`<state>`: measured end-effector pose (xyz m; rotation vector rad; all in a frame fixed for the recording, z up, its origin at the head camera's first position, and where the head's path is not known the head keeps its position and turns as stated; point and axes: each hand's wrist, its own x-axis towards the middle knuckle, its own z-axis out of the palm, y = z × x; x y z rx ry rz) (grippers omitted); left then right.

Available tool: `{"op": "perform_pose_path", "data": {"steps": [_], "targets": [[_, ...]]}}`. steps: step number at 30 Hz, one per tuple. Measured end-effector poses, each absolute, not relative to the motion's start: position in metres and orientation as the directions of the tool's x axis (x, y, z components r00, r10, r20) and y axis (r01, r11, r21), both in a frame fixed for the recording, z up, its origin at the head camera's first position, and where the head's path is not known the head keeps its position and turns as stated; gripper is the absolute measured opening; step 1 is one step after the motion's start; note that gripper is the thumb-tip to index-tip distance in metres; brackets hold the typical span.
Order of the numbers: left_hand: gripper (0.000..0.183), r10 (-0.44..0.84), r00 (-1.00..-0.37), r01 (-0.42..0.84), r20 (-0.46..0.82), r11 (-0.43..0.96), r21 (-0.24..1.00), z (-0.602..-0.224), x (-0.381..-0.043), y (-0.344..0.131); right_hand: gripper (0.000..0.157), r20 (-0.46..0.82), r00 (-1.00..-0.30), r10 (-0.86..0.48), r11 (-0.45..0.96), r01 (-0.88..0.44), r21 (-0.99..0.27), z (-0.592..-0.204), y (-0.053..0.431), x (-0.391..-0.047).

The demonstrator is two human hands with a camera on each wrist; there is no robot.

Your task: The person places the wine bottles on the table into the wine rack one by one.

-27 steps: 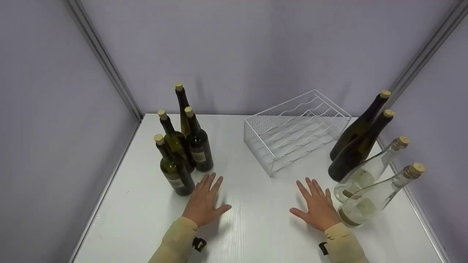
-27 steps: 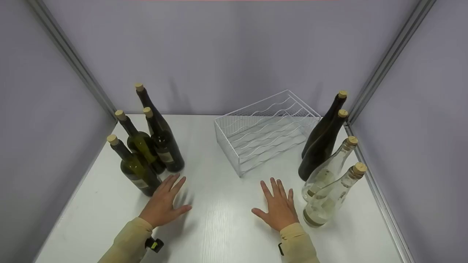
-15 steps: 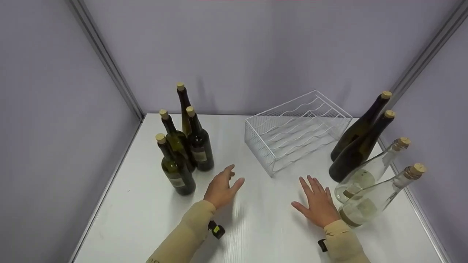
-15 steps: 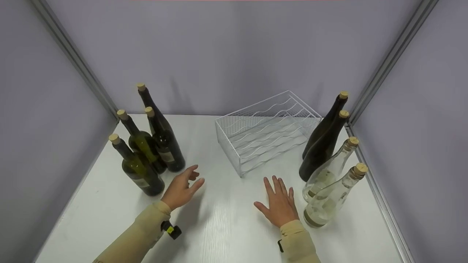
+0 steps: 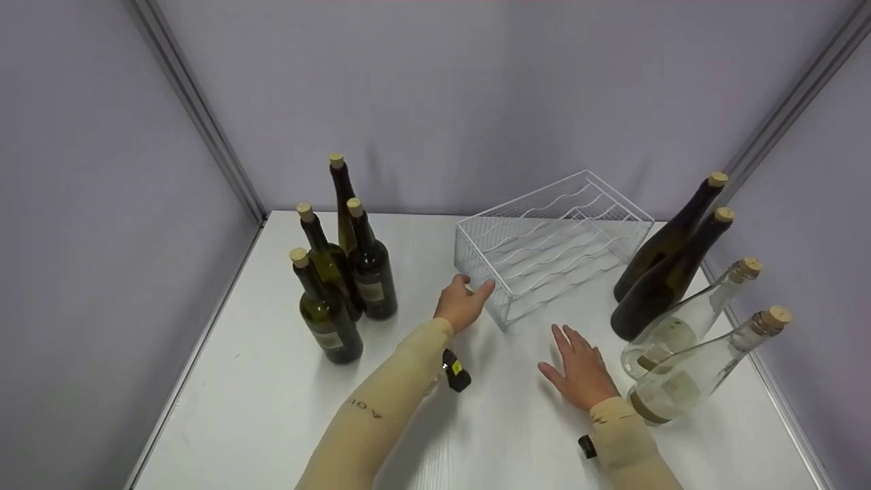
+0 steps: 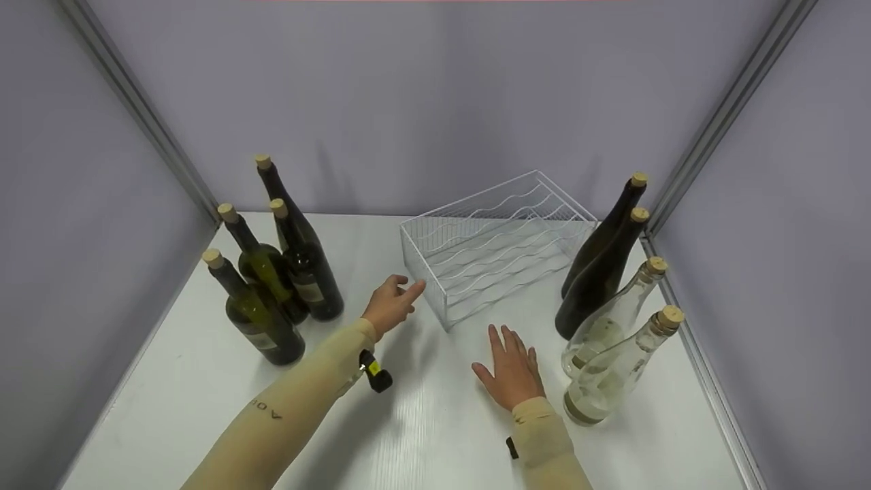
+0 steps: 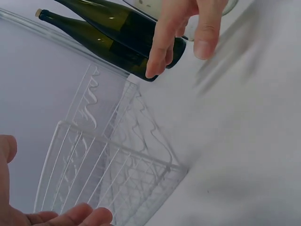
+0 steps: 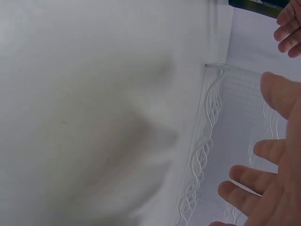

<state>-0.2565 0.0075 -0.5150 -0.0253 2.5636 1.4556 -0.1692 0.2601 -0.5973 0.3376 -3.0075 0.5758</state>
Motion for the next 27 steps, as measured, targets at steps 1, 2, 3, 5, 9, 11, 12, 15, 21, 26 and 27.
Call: {"op": "perform_pose_path", "data": {"steps": [1, 2, 3, 5, 9, 11, 12, 15, 21, 26, 27], "targets": [[0.081, 0.074, -0.980, -0.123, -0.187, 0.516, 0.848, -0.514, -0.260, 0.012, 0.076, 0.106, -0.974, -0.201, 0.905, -0.226, -0.361, -0.598, 0.259, -0.170], [0.083, 0.064, -0.977, -0.143, -0.203, 0.508, 0.849, -0.513, -0.263, 0.017, 0.077, 0.111, -0.973, -0.201, 0.903, -0.228, -0.363, -0.598, 0.259, -0.171], [0.086, 0.053, -0.974, -0.164, -0.220, 0.504, 0.848, -0.512, -0.265, 0.022, 0.077, 0.117, -0.973, -0.201, 0.902, -0.230, -0.365, -0.599, 0.258, -0.172], [0.091, 0.036, -0.967, -0.202, -0.253, 0.502, 0.841, -0.510, -0.270, 0.031, 0.077, 0.126, -0.971, -0.202, 0.901, -0.235, -0.364, -0.600, 0.256, -0.173], [0.096, 0.020, -0.959, -0.233, -0.284, 0.521, 0.821, -0.511, -0.274, 0.048, 0.076, 0.132, -0.970, -0.202, 0.901, -0.237, -0.363, -0.602, 0.253, -0.173], [0.096, 0.019, -0.959, -0.228, -0.281, 0.536, 0.813, -0.513, -0.275, 0.054, 0.075, 0.126, -0.971, -0.204, 0.903, -0.236, -0.360, -0.604, 0.253, -0.173], [0.096, 0.014, -0.960, -0.227, -0.279, 0.541, 0.810, -0.514, -0.275, 0.057, 0.075, 0.124, -0.971, -0.205, 0.903, -0.237, -0.359, -0.605, 0.253, -0.173], [0.092, -0.015, -0.962, -0.236, -0.273, 0.547, 0.803, -0.515, -0.276, 0.062, 0.074, 0.117, -0.971, -0.207, 0.900, -0.236, -0.366, -0.606, 0.251, -0.173], [0.073, -0.078, -0.956, -0.284, -0.284, 0.496, 0.821, -0.518, -0.278, 0.063, 0.073, 0.092, -0.973, -0.211, 0.894, -0.230, -0.385, -0.606, 0.249, -0.169], [0.068, -0.140, -0.952, -0.306, -0.272, 0.471, 0.827, -0.528, -0.277, 0.058, 0.073, 0.063, -0.974, -0.217, 0.894, -0.224, -0.388, -0.605, 0.247, -0.166], [0.067, -0.140, -0.951, -0.310, -0.277, 0.462, 0.831, -0.530, -0.278, 0.057, 0.073, 0.061, -0.974, -0.219, 0.893, -0.225, -0.390, -0.604, 0.247, -0.165]]}}
